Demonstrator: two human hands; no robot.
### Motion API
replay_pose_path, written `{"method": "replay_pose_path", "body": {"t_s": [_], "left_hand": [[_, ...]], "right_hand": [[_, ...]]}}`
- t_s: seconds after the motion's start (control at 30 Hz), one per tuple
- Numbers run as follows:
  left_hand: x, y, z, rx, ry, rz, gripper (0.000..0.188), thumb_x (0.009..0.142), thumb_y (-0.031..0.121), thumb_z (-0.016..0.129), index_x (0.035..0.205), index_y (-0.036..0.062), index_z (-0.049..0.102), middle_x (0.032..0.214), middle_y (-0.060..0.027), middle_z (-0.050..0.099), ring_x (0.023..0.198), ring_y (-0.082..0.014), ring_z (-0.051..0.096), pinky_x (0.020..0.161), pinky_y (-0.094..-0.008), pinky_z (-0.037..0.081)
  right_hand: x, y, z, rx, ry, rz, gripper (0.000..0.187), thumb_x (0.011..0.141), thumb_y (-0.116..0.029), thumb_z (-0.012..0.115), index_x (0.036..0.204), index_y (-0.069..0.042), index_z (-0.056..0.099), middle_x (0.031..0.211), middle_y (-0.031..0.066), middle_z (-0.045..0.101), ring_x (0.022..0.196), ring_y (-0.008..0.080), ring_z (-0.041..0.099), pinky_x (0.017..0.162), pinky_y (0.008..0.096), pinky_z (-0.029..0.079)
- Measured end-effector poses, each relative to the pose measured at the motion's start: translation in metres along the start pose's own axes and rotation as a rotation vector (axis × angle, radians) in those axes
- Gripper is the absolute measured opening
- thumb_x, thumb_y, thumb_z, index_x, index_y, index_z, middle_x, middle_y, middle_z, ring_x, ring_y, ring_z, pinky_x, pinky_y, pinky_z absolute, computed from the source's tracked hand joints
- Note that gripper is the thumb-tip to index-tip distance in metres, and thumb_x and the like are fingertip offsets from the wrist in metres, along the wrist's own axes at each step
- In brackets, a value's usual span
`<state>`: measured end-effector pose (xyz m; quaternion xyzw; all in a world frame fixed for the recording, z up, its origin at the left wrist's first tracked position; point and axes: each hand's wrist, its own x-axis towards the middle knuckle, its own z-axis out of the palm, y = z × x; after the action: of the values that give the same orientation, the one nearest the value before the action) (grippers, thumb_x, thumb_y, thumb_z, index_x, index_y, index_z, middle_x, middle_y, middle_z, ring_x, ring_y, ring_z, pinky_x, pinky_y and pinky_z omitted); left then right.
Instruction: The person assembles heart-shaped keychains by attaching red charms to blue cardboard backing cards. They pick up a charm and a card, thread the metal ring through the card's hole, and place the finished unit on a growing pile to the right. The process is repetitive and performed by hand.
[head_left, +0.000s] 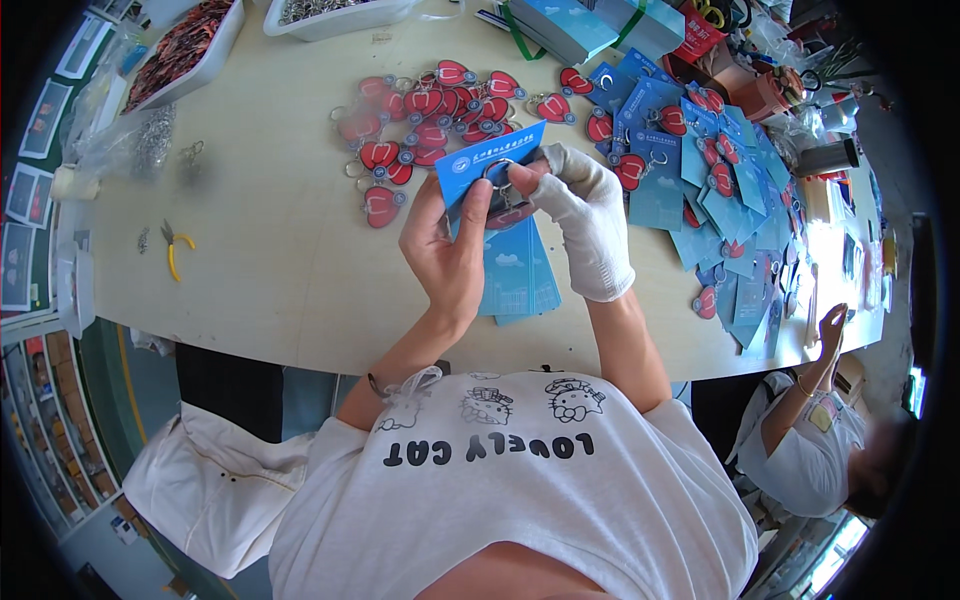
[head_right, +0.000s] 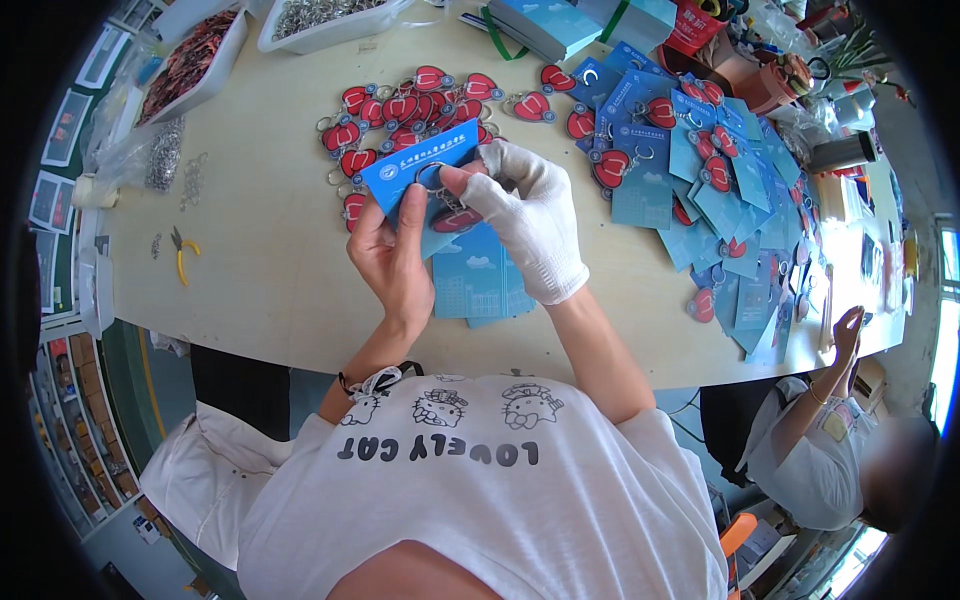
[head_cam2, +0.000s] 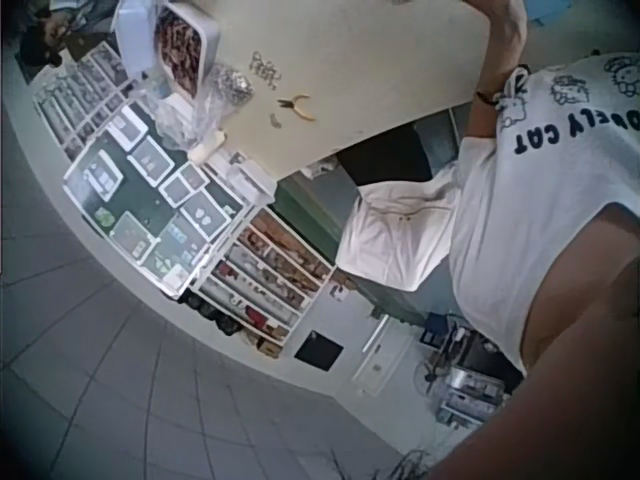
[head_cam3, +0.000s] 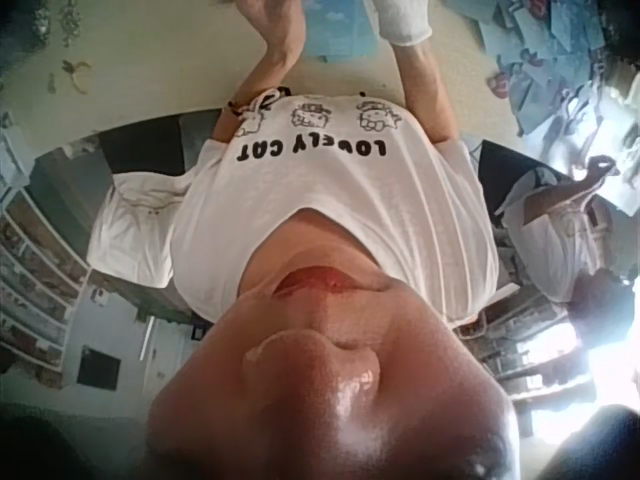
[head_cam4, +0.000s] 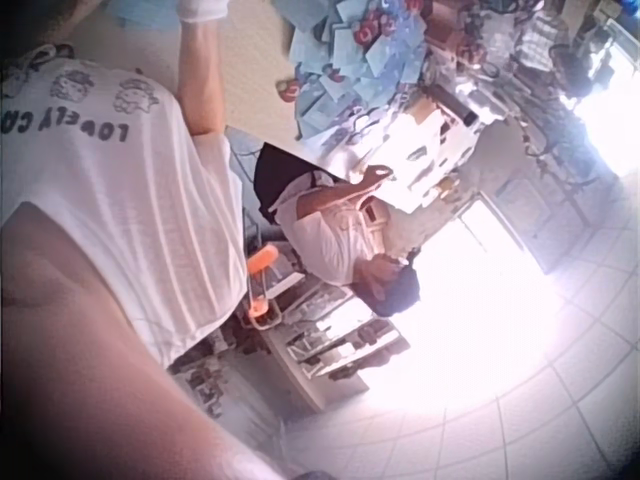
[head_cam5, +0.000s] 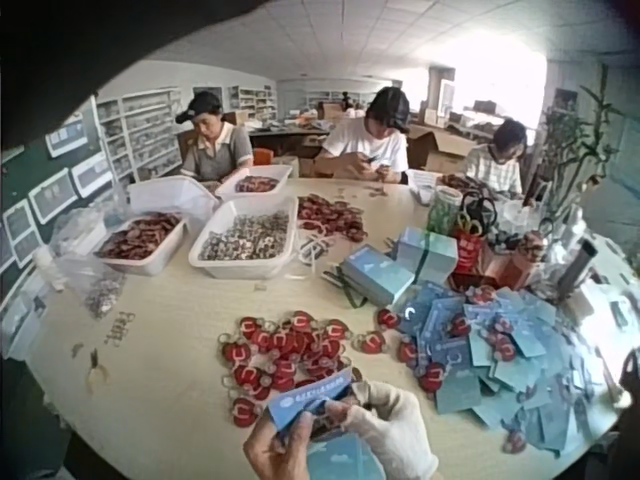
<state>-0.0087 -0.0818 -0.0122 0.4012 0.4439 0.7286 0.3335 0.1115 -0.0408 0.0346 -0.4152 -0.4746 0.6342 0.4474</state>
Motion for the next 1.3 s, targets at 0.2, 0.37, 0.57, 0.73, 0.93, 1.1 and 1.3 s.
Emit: {"method": "replay_pose_path", "body": {"t_s": [0.2, 0.37, 0.57, 0.73, 0.93, 1.1, 1.3], "left_hand": [[0.004, -0.001, 0.004, -0.149, 0.092, 0.031, 0.017, 0.093, 0.006, 0.056, 0.108, -0.0031, 0.057, 0.101, -0.0046, 0.059, 0.09, -0.0099, 0.055, 0.08, -0.0248, 0.045], [0.013, 0.01, 0.003, -0.099, 0.072, 0.11, 0.016, 0.092, 0.004, 0.056, 0.107, -0.0029, 0.057, 0.099, -0.0046, 0.061, 0.089, -0.0074, 0.055, 0.08, -0.0231, 0.043], [0.015, 0.009, 0.001, -0.12, 0.057, 0.069, 0.017, 0.092, 0.003, 0.056, 0.108, -0.003, 0.057, 0.101, -0.0045, 0.061, 0.093, -0.0079, 0.055, 0.082, -0.0226, 0.043], [0.006, 0.01, 0.001, -0.134, 0.026, 0.034, 0.02, 0.093, 0.004, 0.055, 0.112, -0.0024, 0.056, 0.106, -0.0051, 0.06, 0.096, -0.0089, 0.054, 0.086, -0.0249, 0.042], [0.005, 0.0, 0.002, -0.112, -0.02, -0.01, 0.016, 0.094, 0.005, 0.053, 0.109, -0.0009, 0.051, 0.101, -0.0042, 0.056, 0.094, -0.0078, 0.052, 0.083, -0.0241, 0.043], [0.006, 0.003, 0.007, -0.134, -0.012, -0.034, 0.016, 0.095, 0.005, 0.053, 0.109, -0.001, 0.05, 0.101, -0.0041, 0.056, 0.092, -0.0077, 0.052, 0.082, -0.0238, 0.045], [0.008, 0.001, 0.005, -0.167, -0.087, 0.001, 0.018, 0.093, 0.003, 0.055, 0.109, -0.0014, 0.051, 0.099, -0.0035, 0.053, 0.092, -0.0076, 0.051, 0.083, -0.0234, 0.043]], "right_hand": [[0.001, -0.006, 0.006, -0.231, -0.016, 0.047, 0.017, 0.075, -0.012, 0.067, 0.08, 0.004, 0.064, 0.074, 0.0039, 0.064, 0.065, 0.0072, 0.057, 0.062, 0.0246, 0.047], [-0.005, 0.007, 0.01, -0.475, 0.019, -0.15, 0.016, 0.073, -0.012, 0.068, 0.081, 0.002, 0.064, 0.075, 0.0075, 0.063, 0.069, 0.0114, 0.056, 0.067, 0.0267, 0.046], [0.003, -0.004, 0.005, -0.506, 0.215, -0.561, 0.03, 0.075, -0.013, 0.069, 0.099, 0.002, 0.059, 0.087, 0.0079, 0.063, 0.077, 0.0165, 0.058, 0.074, 0.0287, 0.045], [0.003, -0.006, 0.013, -0.201, 0.006, -0.142, 0.018, 0.082, -0.011, 0.061, 0.093, 0.004, 0.062, 0.072, 0.0029, 0.061, 0.066, 0.005, 0.054, 0.06, 0.0217, 0.044], [-0.001, 0.004, 0.013, -0.126, 0.058, -0.117, 0.016, 0.086, -0.008, 0.058, 0.094, 0.005, 0.063, 0.073, -0.0016, 0.06, 0.065, 0.0027, 0.05, 0.057, 0.0207, 0.044], [0.004, 0.007, 0.006, -0.285, 0.054, -0.102, 0.016, 0.087, -0.008, 0.059, 0.096, 0.005, 0.063, 0.077, 0.0005, 0.062, 0.066, 0.0033, 0.053, 0.059, 0.0213, 0.046], [0.002, 0.012, 0.007, -0.132, 0.081, -0.09, 0.019, 0.086, -0.004, 0.058, 0.101, 0.006, 0.062, 0.086, 0.0018, 0.065, 0.072, 0.0036, 0.055, 0.063, 0.0205, 0.046]]}}
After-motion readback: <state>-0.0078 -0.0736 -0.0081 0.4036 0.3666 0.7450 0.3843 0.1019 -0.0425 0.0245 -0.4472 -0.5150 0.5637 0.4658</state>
